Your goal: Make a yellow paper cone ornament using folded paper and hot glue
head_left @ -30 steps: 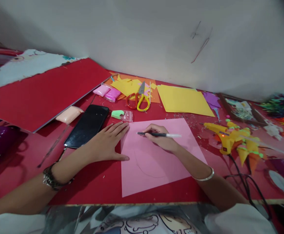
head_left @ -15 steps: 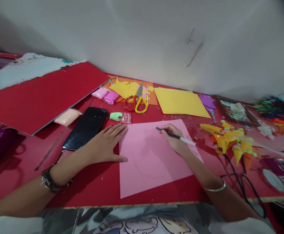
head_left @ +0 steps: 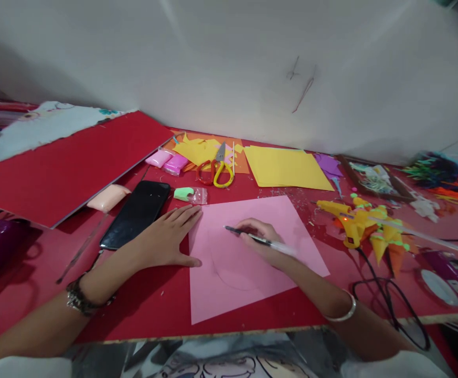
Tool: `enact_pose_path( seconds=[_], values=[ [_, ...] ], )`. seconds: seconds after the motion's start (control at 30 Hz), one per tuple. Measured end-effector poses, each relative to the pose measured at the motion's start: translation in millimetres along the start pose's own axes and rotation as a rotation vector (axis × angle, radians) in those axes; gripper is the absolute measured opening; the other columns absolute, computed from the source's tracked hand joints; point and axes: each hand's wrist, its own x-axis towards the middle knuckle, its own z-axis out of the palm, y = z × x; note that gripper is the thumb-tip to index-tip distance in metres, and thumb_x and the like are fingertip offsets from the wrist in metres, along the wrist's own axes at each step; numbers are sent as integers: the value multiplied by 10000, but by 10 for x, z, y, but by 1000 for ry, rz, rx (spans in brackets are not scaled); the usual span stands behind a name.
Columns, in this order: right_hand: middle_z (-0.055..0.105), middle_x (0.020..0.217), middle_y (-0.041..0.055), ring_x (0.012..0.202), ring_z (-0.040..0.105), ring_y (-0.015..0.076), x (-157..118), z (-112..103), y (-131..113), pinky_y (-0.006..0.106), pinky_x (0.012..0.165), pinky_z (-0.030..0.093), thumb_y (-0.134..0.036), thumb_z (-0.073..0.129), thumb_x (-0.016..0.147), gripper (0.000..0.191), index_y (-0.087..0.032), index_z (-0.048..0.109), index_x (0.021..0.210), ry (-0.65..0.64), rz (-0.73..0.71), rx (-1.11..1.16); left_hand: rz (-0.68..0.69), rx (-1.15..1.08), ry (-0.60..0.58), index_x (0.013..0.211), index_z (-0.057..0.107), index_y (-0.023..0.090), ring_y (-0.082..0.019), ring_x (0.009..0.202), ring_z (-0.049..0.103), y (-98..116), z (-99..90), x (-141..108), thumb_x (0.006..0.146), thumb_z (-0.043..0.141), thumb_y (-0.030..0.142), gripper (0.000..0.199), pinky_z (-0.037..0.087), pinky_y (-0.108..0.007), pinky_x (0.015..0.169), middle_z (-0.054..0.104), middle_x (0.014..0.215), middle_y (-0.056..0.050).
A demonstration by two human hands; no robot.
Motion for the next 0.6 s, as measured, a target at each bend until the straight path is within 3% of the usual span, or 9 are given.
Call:
enact_pose_path(
  seconds=[0.37,0.6],
  values=[
    [631,882,34,773,566,125,201,165,-100,238,664,425,-245,493,772,193,-174,595,920,-102,-11,-75,22,7,23,1371,153,113,-276,1284,203,-8,2,-10,625,310,775,1009,200,-365,1031,199,1421,-112],
    [634,866,34,773,566,134,242,126,-66,251,670,425,-265,506,765,184,-174,599,895,36,14,-128,13,5,-1,1371,137,103,-272,1286,199,-4,-12,-14,622,276,788,1025,197,-376,1032,187,1424,-109]
  ],
)
